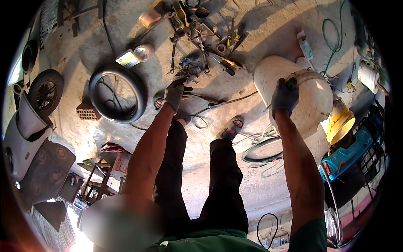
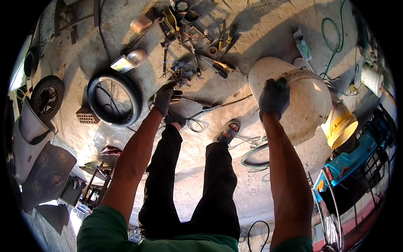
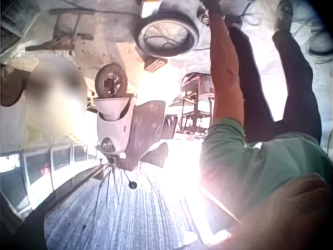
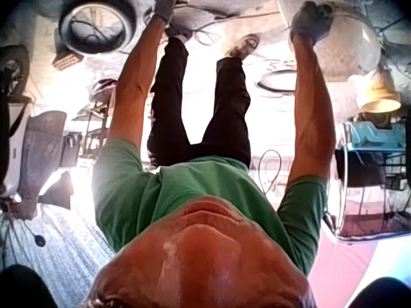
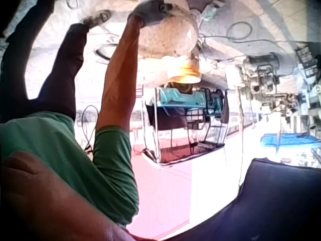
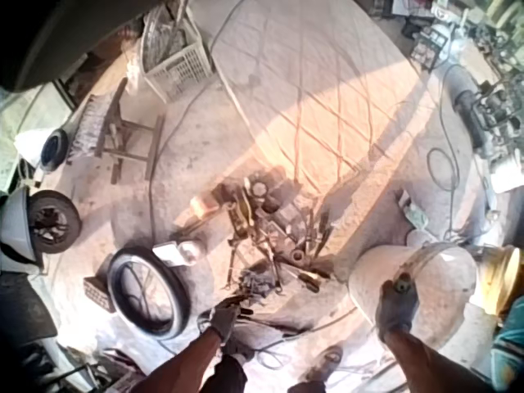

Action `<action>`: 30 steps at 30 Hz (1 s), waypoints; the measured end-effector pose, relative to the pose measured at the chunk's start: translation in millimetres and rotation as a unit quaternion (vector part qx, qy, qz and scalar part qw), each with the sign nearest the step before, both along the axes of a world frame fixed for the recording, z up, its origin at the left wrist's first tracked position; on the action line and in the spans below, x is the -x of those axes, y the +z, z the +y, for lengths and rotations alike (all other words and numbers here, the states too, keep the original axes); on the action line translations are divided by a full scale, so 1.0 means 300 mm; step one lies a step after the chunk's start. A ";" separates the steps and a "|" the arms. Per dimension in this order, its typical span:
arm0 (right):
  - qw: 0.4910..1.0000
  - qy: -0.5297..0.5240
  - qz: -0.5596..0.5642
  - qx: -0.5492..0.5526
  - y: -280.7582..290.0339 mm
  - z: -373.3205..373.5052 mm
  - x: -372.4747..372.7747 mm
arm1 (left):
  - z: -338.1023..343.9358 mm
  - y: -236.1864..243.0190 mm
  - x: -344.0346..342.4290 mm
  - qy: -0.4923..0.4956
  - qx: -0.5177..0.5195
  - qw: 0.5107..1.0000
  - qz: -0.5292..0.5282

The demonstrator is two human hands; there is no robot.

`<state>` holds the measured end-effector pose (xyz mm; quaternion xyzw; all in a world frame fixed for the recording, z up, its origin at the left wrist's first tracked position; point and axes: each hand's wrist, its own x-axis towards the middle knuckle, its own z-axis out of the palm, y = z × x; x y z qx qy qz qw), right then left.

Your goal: The person sits on the ground and works on the undercarriage of a vehicle, using a wrench to loosen and tighten bolts. They move around the workspace to retrieve tools and continue the repair.

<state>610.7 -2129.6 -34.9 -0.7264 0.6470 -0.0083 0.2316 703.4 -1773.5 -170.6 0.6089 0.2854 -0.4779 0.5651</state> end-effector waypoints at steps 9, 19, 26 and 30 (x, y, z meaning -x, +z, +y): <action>1.000 -0.012 -0.011 -0.011 0.005 0.004 -0.011 | 0.031 -0.028 -0.270 -0.033 0.056 0.993 -0.097; 1.000 -0.013 0.005 -0.013 -0.016 -0.008 0.005 | 0.137 0.213 -0.200 0.015 0.091 0.992 -0.085; 1.000 0.013 0.001 -0.005 -0.005 -0.007 0.005 | 0.194 0.276 0.030 0.130 0.204 0.970 -0.013; 1.000 0.013 -0.019 -0.007 -0.035 -0.017 0.027 | 0.154 0.322 0.114 0.142 0.236 0.961 0.035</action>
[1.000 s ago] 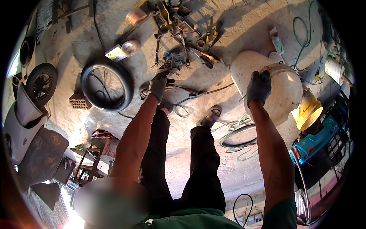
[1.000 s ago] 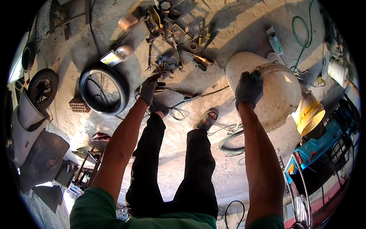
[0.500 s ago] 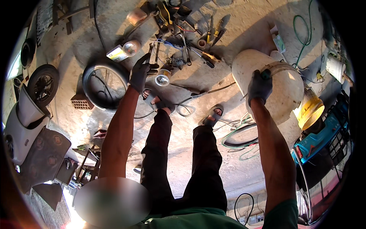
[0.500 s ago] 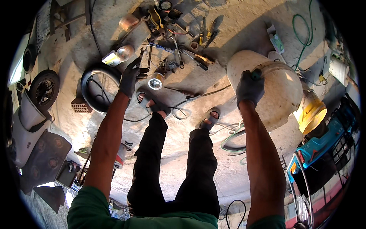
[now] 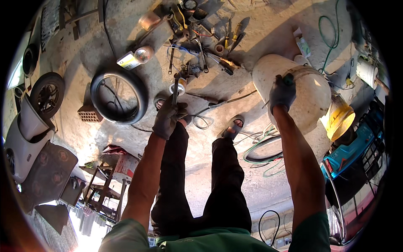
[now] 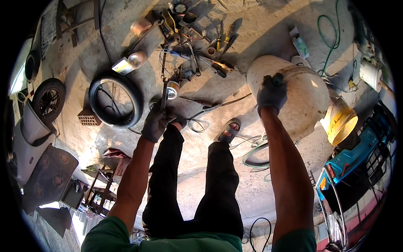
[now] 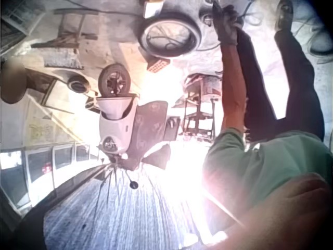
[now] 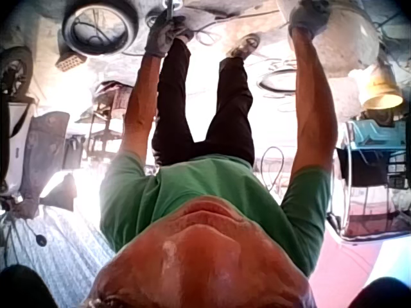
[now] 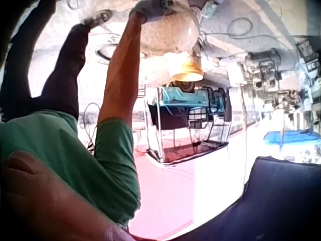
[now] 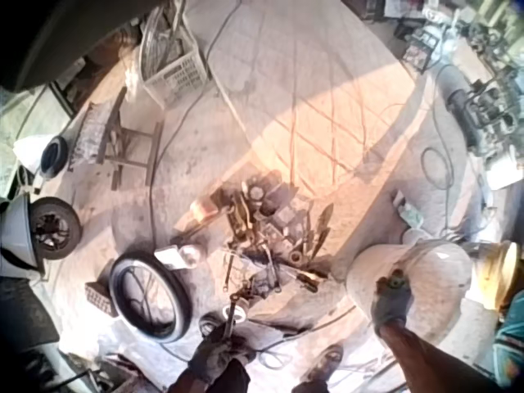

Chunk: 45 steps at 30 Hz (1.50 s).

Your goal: The person sits on the ground and works on the undercarriage of a vehicle, using a wrench to loosen and tighten bolts. They move around the workspace to retrieve tools and continue the repair.

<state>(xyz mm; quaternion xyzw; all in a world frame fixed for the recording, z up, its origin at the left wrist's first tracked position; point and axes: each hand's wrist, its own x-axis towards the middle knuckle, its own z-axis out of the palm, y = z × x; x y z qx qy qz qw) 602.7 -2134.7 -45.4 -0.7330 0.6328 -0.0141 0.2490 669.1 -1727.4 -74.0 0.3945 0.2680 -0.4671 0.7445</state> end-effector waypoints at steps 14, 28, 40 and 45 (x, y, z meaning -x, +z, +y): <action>1.000 0.003 0.009 -0.008 0.017 0.007 -0.009 | -0.143 0.197 0.015 -0.076 0.010 0.996 -0.038; 0.990 0.094 0.021 -0.106 0.170 0.120 0.082 | -0.052 0.475 0.196 -0.187 -0.016 0.979 -0.073; 0.906 0.399 -0.043 -0.136 0.263 0.430 0.319 | -0.026 0.621 0.361 -0.205 -0.042 0.977 -0.047; 0.893 0.390 -0.183 -0.133 0.377 0.437 0.402 | -0.050 0.622 0.411 -0.177 -0.021 0.983 -0.046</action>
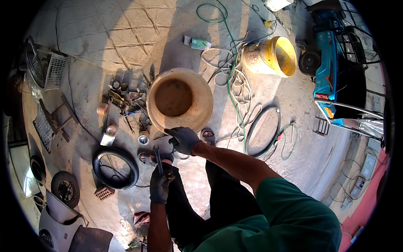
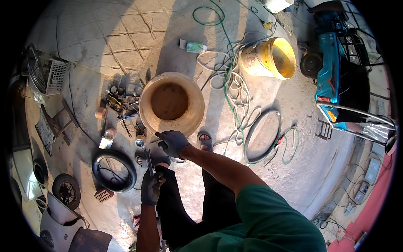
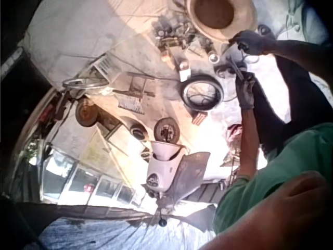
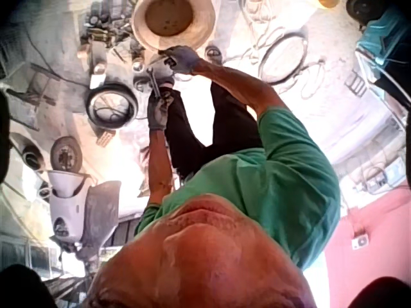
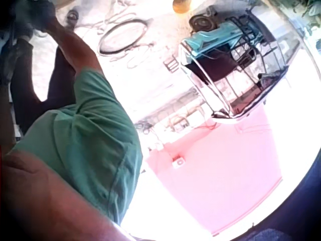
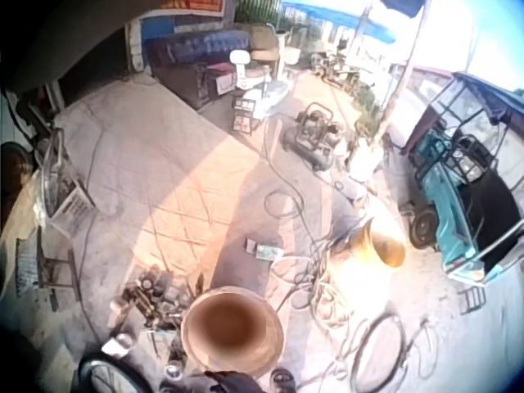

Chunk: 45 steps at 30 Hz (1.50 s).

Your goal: The person sits on the ground and works on the undercarriage of a vehicle, using a wrench to loosen and tighten bolts. They move around the workspace to retrieve tools and continue the repair.

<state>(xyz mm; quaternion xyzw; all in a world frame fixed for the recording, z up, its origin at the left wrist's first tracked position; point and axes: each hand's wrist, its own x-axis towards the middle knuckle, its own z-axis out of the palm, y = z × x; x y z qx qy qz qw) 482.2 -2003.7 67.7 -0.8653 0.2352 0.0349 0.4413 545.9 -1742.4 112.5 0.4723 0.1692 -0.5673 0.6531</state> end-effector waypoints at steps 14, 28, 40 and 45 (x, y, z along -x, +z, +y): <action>0.803 -0.218 0.079 -0.550 0.301 -0.126 0.431 | -0.254 0.197 0.268 -0.209 0.058 0.975 0.040; 0.847 -0.170 0.035 -0.502 0.440 -0.437 1.025 | -0.710 0.371 0.732 -0.511 0.002 0.856 -0.086; 0.831 -0.301 -0.037 -0.466 0.376 -0.505 1.452 | -1.058 0.442 0.932 -0.639 0.003 0.760 -0.120; 0.820 -0.353 -0.015 -0.450 0.373 -0.487 1.496 | -1.116 0.411 0.924 -0.705 -0.022 0.696 -0.131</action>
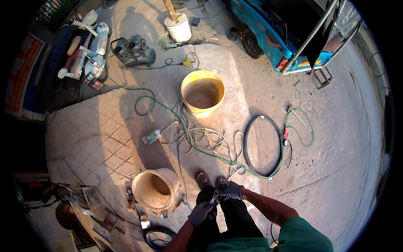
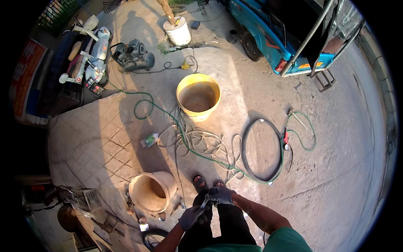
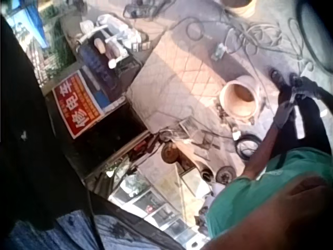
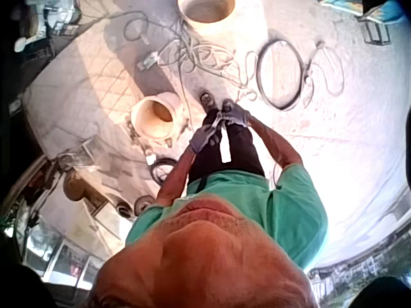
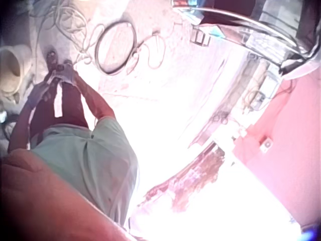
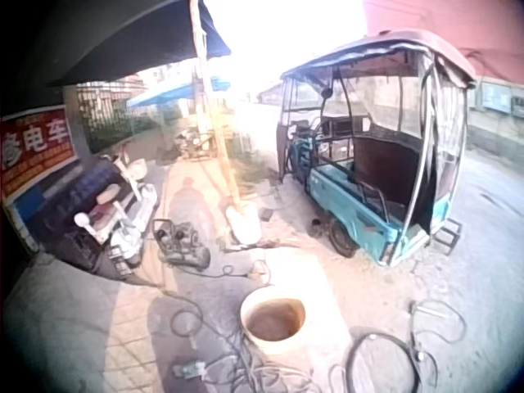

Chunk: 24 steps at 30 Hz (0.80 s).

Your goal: The person sits on the ground and works on the undercarriage of a vehicle, using a wrench to loosen and tighten bolts. They move around the workspace to retrieve tools and continue the repair.

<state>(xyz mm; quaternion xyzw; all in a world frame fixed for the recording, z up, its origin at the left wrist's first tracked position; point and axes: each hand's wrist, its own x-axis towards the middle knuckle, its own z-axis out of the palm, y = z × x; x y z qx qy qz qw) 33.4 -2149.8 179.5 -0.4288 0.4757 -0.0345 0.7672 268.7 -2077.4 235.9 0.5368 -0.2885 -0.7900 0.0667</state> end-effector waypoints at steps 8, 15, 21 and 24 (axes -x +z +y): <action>0.998 0.012 0.064 -0.004 0.173 -0.092 -0.038 | -0.065 -0.062 -0.090 -0.092 0.002 0.996 0.006; 0.998 -0.009 0.061 -0.001 0.197 -0.121 -0.075 | -0.193 -0.004 -0.124 -0.137 -0.016 0.990 0.009; 0.983 -0.183 -0.009 -0.024 0.088 -0.044 -0.087 | -0.255 -0.002 -0.111 -0.102 -0.032 0.993 0.042; 0.985 -0.172 0.019 -0.017 0.037 0.009 -0.061 | -0.275 -0.001 -0.072 -0.123 -0.007 0.992 0.024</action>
